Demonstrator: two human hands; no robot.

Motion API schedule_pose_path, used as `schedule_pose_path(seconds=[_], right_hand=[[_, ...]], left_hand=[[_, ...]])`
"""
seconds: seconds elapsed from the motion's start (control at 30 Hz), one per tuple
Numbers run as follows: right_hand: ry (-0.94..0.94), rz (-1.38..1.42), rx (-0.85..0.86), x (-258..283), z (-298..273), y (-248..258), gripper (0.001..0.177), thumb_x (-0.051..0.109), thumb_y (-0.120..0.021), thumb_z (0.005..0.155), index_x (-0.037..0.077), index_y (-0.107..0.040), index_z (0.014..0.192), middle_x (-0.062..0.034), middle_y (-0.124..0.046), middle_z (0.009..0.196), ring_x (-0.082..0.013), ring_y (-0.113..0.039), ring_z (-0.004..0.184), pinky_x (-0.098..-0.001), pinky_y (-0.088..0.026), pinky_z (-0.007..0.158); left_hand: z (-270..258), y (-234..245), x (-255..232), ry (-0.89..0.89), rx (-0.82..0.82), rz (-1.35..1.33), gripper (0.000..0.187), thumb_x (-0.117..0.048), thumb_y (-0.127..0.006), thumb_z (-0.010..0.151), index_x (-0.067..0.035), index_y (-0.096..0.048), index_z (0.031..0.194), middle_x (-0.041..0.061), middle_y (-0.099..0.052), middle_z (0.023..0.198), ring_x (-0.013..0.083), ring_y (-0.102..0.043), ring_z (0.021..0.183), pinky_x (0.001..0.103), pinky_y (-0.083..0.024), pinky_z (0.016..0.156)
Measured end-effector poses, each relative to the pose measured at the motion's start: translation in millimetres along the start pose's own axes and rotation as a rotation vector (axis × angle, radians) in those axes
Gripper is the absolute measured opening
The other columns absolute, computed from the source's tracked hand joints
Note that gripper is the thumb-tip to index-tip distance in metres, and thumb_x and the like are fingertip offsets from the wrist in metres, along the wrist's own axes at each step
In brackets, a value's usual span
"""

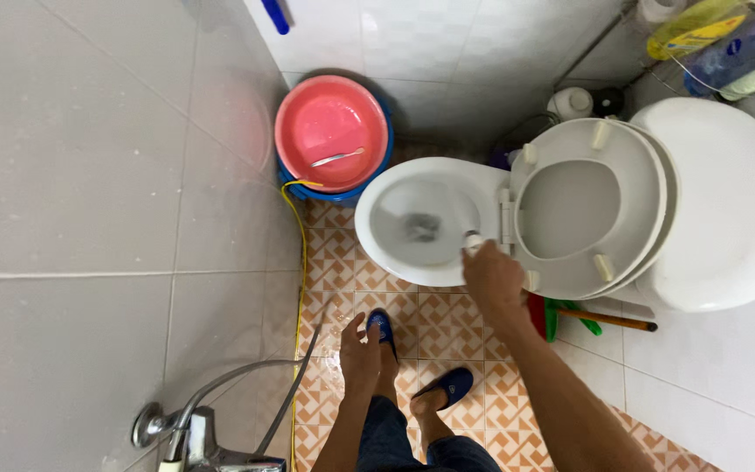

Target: The person scrubs the inside of a toilet tank and the tank lid using a sponge, then rinses the tank, the lid, and the toilet bowl with a handheld sprayer before replacing the lid and washing their hands at a faucet.

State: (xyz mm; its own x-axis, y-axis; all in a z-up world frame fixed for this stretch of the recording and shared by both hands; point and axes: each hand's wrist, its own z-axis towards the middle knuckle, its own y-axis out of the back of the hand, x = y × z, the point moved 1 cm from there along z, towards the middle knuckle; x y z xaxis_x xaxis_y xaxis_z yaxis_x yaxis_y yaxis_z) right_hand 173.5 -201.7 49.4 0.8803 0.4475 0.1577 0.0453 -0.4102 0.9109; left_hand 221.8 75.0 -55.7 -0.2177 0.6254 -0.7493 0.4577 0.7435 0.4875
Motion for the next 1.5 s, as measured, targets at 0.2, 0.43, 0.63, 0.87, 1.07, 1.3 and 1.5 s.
schedule_pose_path(seconds=[0.2, 0.43, 0.63, 0.87, 1.07, 1.3, 1.5], right_hand=[[0.279, -0.046, 0.148, 58.1, -36.7, -40.4, 0.042, 0.044, -0.054, 0.105, 0.003, -0.062, 0.102, -0.0097, -0.071, 0.069, -0.0205, -0.069, 0.055, -0.0399, -0.057, 0.052], [0.193, 0.005, 0.148, 7.1, -70.2, -46.8, 0.043, 0.036, -0.065, 0.096, -0.003, -0.057, 0.112, -0.0141, -0.073, 0.076, -0.0271, -0.073, 0.066, -0.0415, -0.059, 0.058], [-0.092, -0.017, 0.087, -87.5, -83.3, -46.5, 0.031, 0.038, -0.068, 0.095, 0.008, -0.073, 0.101, -0.0139, -0.074, 0.087, -0.0298, -0.072, 0.078, -0.0469, -0.058, 0.069], [0.068, 0.188, 0.192, -65.8, -96.8, -37.3, 0.04, 0.042, -0.061, 0.095, 0.01, -0.065, 0.119, -0.0144, -0.073, 0.077, -0.0313, -0.072, 0.067, -0.0476, -0.057, 0.064], [0.026, 0.066, 0.164, -114.6, -85.1, -77.3, 0.047, 0.049, -0.063, 0.095, 0.004, -0.067, 0.109, -0.0159, -0.075, 0.088, -0.0314, -0.076, 0.078, -0.0453, -0.058, 0.073], [-0.472, 0.282, -0.043, -231.1, -117.5, -120.8, 0.069, 0.056, -0.072, 0.088, -0.006, -0.062, 0.117, -0.0267, -0.074, 0.099, -0.0421, -0.073, 0.094, -0.052, -0.056, 0.079], [-0.608, 0.595, -0.083, -264.9, -145.3, -163.7, 0.061, 0.052, -0.073, 0.084, -0.004, -0.068, 0.106, -0.0265, -0.074, 0.094, -0.04, -0.073, 0.089, -0.049, -0.057, 0.078]], left_hand=[[-0.5, 1.9, 7.2, -0.008, 0.03, -0.034, 0.05, -0.032, -0.067, 0.092, -0.008, -0.059, 0.136, 0.015, -0.069, 0.122, 0.0247, -0.069, 0.107, 0.038, -0.053, 0.093], [2.8, -12.5, 15.5, 0.001, 0.072, -0.022, 0.049, -0.034, -0.067, 0.089, -0.008, -0.064, 0.131, 0.016, -0.069, 0.121, 0.0262, -0.071, 0.102, 0.039, -0.056, 0.091], [5.9, -42.7, 40.4, -0.031, 0.096, 0.133, 0.052, -0.037, -0.069, 0.089, -0.004, -0.065, 0.129, 0.021, -0.067, 0.127, 0.0354, -0.064, 0.118, 0.041, -0.05, 0.1], [-4.8, -61.1, 35.9, 0.048, 0.201, 0.115, 0.051, -0.036, -0.068, 0.087, -0.008, -0.067, 0.13, 0.018, -0.069, 0.13, 0.0317, -0.065, 0.122, 0.038, -0.05, 0.103], [8.7, -61.1, 26.7, 0.002, 0.249, 0.123, 0.05, -0.034, -0.07, 0.087, -0.008, -0.067, 0.129, 0.016, -0.07, 0.128, 0.0304, -0.066, 0.12, 0.038, -0.05, 0.102], [-15.7, -46.8, 3.2, 0.066, 0.298, 0.22, 0.053, -0.035, -0.068, 0.089, -0.009, -0.065, 0.134, 0.015, -0.07, 0.131, 0.0285, -0.066, 0.122, 0.038, -0.049, 0.103], [-58.7, -63.7, 2.1, -0.003, 0.35, 0.299, 0.054, -0.035, -0.068, 0.089, -0.007, -0.065, 0.135, 0.016, -0.067, 0.137, 0.0292, -0.062, 0.127, 0.038, -0.047, 0.106]])
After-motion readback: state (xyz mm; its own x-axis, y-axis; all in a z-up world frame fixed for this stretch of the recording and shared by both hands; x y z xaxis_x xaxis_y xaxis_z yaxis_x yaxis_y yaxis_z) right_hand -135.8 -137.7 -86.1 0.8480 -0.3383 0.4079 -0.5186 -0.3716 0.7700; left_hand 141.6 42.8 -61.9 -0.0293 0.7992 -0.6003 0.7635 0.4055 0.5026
